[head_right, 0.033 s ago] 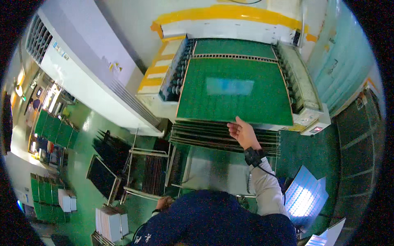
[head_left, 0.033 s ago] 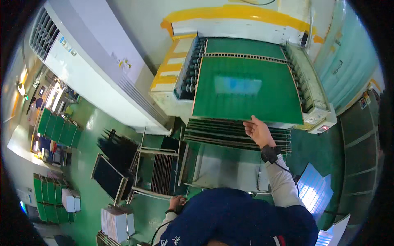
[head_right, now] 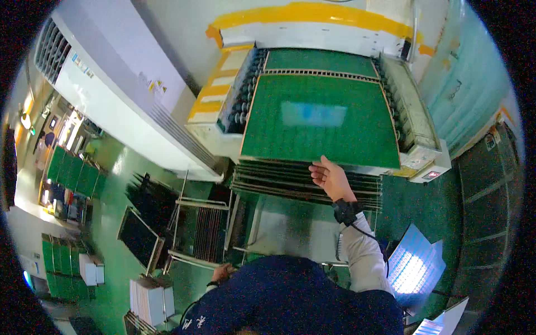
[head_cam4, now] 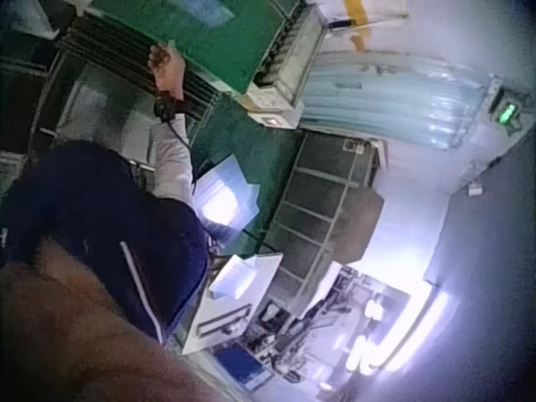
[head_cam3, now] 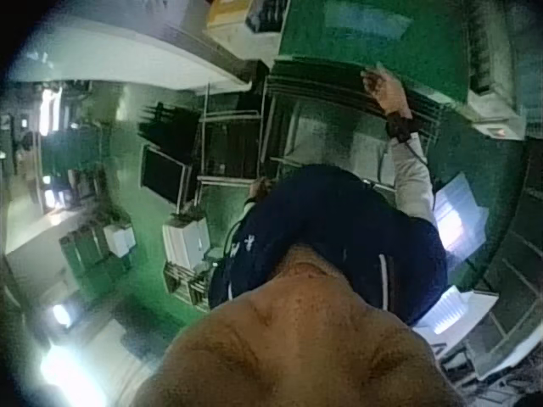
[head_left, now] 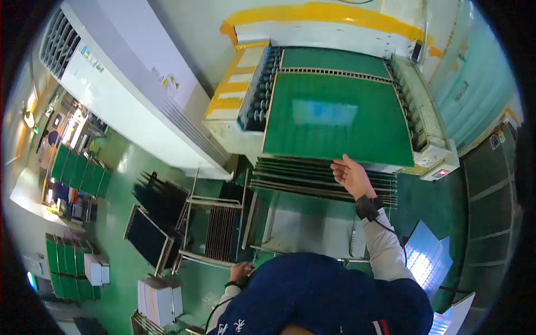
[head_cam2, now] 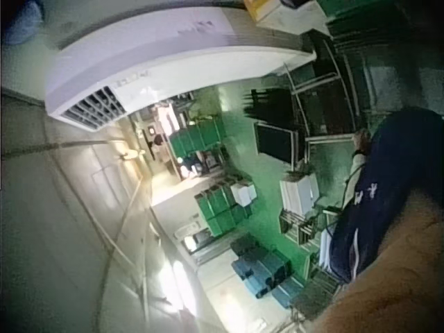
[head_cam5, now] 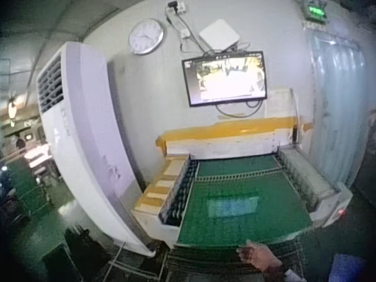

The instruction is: Placing thin green panels into an industrial feeding machine or onto a conveyor system.

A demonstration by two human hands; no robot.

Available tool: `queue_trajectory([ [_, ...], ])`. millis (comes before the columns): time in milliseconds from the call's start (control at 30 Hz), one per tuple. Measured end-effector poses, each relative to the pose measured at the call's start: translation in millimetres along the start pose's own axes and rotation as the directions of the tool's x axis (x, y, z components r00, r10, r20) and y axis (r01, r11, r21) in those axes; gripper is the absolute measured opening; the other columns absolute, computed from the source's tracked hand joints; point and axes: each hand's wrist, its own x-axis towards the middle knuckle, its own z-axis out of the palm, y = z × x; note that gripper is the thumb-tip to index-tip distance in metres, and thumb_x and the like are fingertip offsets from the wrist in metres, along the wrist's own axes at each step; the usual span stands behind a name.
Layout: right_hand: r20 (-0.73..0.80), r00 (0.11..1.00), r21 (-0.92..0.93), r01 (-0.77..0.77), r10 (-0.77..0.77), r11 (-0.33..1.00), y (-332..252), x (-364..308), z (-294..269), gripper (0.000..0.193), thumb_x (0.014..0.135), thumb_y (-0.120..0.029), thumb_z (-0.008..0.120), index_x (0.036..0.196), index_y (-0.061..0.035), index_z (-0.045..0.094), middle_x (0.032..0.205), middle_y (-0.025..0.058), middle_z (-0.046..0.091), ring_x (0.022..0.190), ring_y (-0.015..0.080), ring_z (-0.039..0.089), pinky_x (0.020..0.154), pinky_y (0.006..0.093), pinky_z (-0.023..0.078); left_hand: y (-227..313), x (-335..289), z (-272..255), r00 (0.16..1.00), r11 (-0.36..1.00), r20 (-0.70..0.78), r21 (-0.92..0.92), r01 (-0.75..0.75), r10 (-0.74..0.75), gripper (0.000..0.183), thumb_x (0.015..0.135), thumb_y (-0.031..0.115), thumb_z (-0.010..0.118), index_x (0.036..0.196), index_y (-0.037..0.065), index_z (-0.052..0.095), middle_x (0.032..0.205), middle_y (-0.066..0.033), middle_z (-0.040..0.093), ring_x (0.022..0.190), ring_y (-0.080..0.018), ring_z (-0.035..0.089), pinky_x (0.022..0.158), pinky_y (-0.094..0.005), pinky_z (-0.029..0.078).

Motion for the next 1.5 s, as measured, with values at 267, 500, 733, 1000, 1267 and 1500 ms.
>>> queue_trajectory([
  [267, 0.097, 0.975, -0.582, 0.218, -0.198, 0.783, 41.2, -25.6, 16.3, 0.024, 0.081, -0.023, 0.061, 0.088, -0.0009, 0.062, 0.079, 0.0073, 0.064, 0.068, 0.0149, 0.061, 0.062, 0.0251, 0.047, -10.9, 0.1, 19.7, 0.969, 0.747, 0.05, -0.628, 0.219, -0.243, 0.023, 0.087, 0.021, 0.049, 0.097, 0.001, 0.055, 0.089, -0.0119, 0.061, 0.073, -0.0247, 0.062, 0.061, -0.0368, 0.051],
  [500, 0.526, 0.725, -0.821, 0.57, -0.445, -0.041, 68.9, -52.9, 26.8, 0.028, 0.072, -0.021, 0.065, 0.094, -0.0037, 0.061, 0.084, 0.0131, 0.062, 0.077, 0.0294, 0.06, 0.068, 0.0343, 0.047, 12.3, 2.1, 8.6, 0.82, 0.291, 0.247, -0.85, 0.439, -0.517, 0.025, 0.085, 0.021, 0.053, 0.097, 0.0, 0.053, 0.084, -0.0125, 0.06, 0.069, -0.0245, 0.062, 0.056, -0.0342, 0.051],
  [733, 0.468, 0.827, -0.884, 0.443, -0.312, -0.152, 90.5, -50.9, 15.9, 0.027, 0.072, -0.021, 0.063, 0.092, -0.004, 0.06, 0.083, 0.0159, 0.061, 0.078, 0.0342, 0.058, 0.067, 0.041, 0.046, 16.4, 3.4, 6.6, 0.819, 0.321, 0.245, -0.832, 0.453, -0.519, 0.028, 0.081, 0.021, 0.056, 0.096, -0.002, 0.055, 0.083, -0.0115, 0.06, 0.063, -0.0222, 0.062, 0.055, -0.0321, 0.052],
  [1000, 0.295, 0.949, -0.899, 0.236, -0.113, -0.368, 96.6, -17.7, 1.0, 0.025, 0.068, -0.026, 0.065, 0.077, -0.0029, 0.062, 0.075, 0.0181, 0.06, 0.074, 0.0351, 0.058, 0.063, 0.0436, 0.045, 16.6, -0.5, 5.6, 0.799, 0.321, 0.245, -0.821, 0.473, -0.55, 0.031, 0.084, 0.023, 0.056, 0.103, -0.001, 0.053, 0.088, -0.0117, 0.061, 0.067, -0.0219, 0.062, 0.057, -0.0334, 0.051],
  [1267, 0.212, 0.971, -0.901, 0.151, -0.109, -0.406, 91.9, -15.9, 14.1, 0.027, 0.071, -0.029, 0.064, 0.081, -0.0042, 0.064, 0.078, 0.0169, 0.062, 0.077, 0.0328, 0.06, 0.066, 0.0422, 0.047, 9.5, -2.5, 11.4, 0.785, 0.33, 0.208, -0.823, 0.463, -0.583, 0.033, 0.084, 0.021, 0.056, 0.108, -0.001, 0.053, 0.091, -0.0121, 0.062, 0.067, -0.0211, 0.062, 0.055, -0.0309, 0.051],
  [1500, 0.224, 0.963, -0.874, 0.13, -0.151, -0.468, 93.7, -20.6, 17.0, 0.028, 0.072, -0.031, 0.064, 0.085, -0.006, 0.063, 0.082, 0.0149, 0.063, 0.078, 0.0314, 0.061, 0.067, 0.0411, 0.048, 4.3, 6.5, 10.1, 0.854, 0.474, 0.19, -0.763, 0.439, -0.485, 0.025, 0.087, 0.018, 0.055, 0.1, -0.003, 0.053, 0.093, -0.0149, 0.06, 0.08, -0.0287, 0.061, 0.066, -0.0391, 0.053],
])
